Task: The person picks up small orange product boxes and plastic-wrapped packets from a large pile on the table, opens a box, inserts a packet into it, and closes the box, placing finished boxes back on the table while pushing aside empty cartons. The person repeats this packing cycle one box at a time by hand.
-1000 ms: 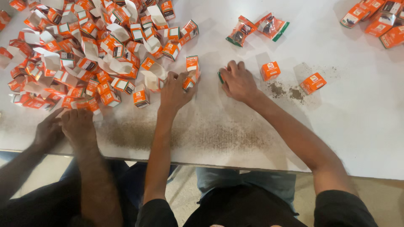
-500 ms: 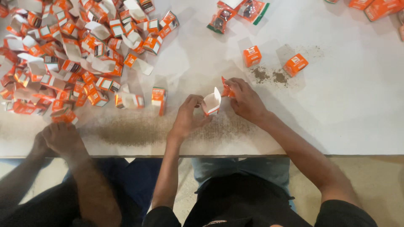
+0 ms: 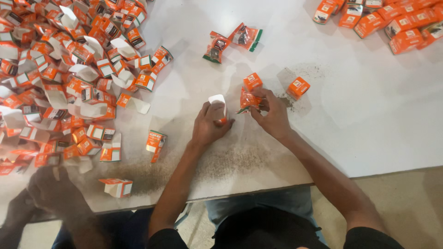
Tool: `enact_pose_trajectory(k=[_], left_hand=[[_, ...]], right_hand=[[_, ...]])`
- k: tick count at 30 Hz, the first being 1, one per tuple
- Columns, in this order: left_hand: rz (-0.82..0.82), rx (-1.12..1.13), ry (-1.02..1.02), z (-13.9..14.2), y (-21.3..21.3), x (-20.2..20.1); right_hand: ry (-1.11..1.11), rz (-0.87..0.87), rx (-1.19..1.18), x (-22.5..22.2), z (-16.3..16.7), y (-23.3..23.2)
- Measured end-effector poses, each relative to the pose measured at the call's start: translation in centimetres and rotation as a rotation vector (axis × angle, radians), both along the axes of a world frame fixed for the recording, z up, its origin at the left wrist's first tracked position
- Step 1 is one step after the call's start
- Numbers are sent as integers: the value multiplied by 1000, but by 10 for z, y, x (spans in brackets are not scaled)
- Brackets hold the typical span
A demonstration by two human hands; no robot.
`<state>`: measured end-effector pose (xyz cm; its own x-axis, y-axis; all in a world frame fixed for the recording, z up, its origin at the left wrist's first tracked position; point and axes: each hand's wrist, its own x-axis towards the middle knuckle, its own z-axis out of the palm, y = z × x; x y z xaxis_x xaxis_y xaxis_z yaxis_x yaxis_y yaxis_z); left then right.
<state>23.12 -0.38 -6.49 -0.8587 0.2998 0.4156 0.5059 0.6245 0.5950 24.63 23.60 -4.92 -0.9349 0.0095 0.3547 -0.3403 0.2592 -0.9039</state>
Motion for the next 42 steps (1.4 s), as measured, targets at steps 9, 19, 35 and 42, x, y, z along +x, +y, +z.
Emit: enact_pose_trajectory(k=[9,19,35,42], left_hand=[[-97,-56,18,-9,5,5],[-176,-102,16,-22,14,14],[-215,-85,-35,-13,13,12],[-237,-5,-40,-21,13,10]], right_hand=[[310,-100,219,20,18,-11],[390,86,566,31,35,-16],[477,45,381,34,31,-16],[368,183,695,36,48,-26]])
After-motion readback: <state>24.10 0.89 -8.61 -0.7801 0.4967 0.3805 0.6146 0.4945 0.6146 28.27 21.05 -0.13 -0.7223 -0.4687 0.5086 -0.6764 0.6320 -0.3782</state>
